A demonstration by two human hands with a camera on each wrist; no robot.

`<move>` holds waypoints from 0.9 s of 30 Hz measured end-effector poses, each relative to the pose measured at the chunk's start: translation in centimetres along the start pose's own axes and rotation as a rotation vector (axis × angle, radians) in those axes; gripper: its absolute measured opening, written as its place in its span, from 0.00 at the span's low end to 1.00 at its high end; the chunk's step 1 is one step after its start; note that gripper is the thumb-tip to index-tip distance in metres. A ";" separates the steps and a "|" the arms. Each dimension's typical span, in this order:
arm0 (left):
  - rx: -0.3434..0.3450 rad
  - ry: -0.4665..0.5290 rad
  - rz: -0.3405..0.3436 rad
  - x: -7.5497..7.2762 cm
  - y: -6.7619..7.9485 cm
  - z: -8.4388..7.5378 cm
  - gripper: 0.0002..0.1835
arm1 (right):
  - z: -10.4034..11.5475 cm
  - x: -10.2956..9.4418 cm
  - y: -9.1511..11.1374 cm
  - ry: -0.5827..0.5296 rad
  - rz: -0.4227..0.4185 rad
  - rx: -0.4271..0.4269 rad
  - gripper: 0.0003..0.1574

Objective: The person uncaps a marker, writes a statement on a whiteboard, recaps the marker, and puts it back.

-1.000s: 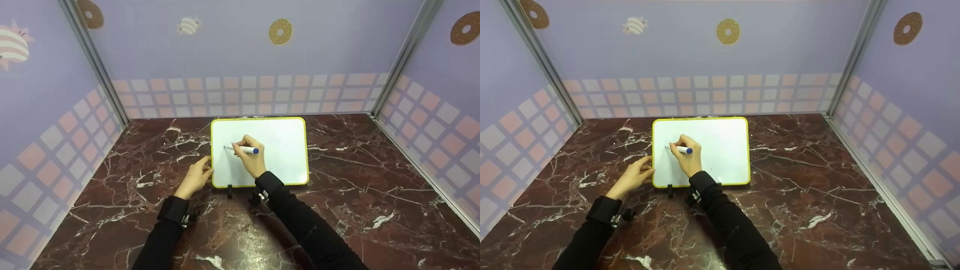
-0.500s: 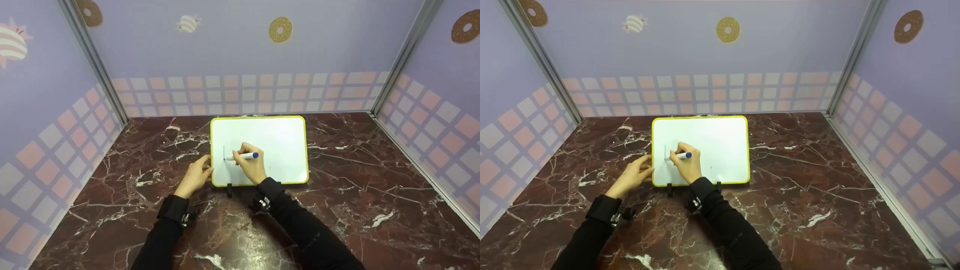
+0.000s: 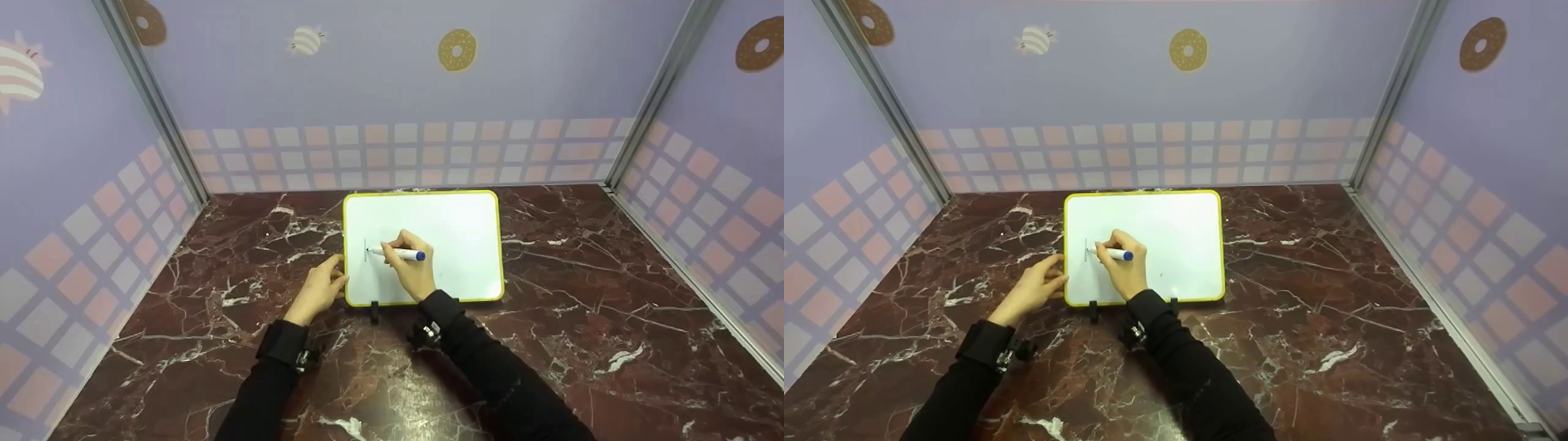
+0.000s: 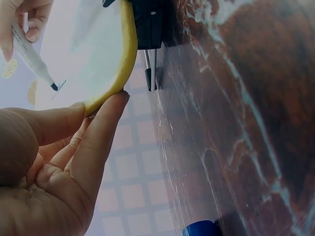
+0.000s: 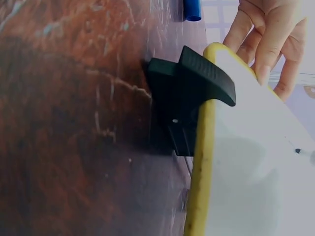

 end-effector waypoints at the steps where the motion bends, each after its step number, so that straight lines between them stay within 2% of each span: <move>1: 0.002 0.001 0.002 0.0 0.0 0.0 0.22 | 0.0 -0.1 0.0 0.005 -0.007 -0.008 0.14; 6: -0.001 0.004 0.002 0.0 0.0 0.2 0.23 | -0.1 -0.7 -0.1 0.018 -0.044 -0.025 0.15; 15: -0.022 -0.017 0.006 0.0 0.1 0.4 0.23 | -0.4 -0.9 -0.4 -0.038 -0.064 0.019 0.12; 21: -0.021 -0.002 0.012 0.0 0.1 0.3 0.24 | -0.5 -0.8 -0.9 -0.009 -0.067 0.036 0.12; 27: -0.018 -0.004 0.022 0.0 0.1 0.2 0.24 | -3.2 -0.8 -0.6 0.026 -0.059 -0.018 0.17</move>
Point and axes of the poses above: each hand's wrist, its own y-axis away from the middle knuckle, its own x-axis out of the palm, z = x × y, the point moved 6 cm from there along -y, towards the middle knuckle, and after that the axes turned 1 degree about x, right-handed, at the moved point
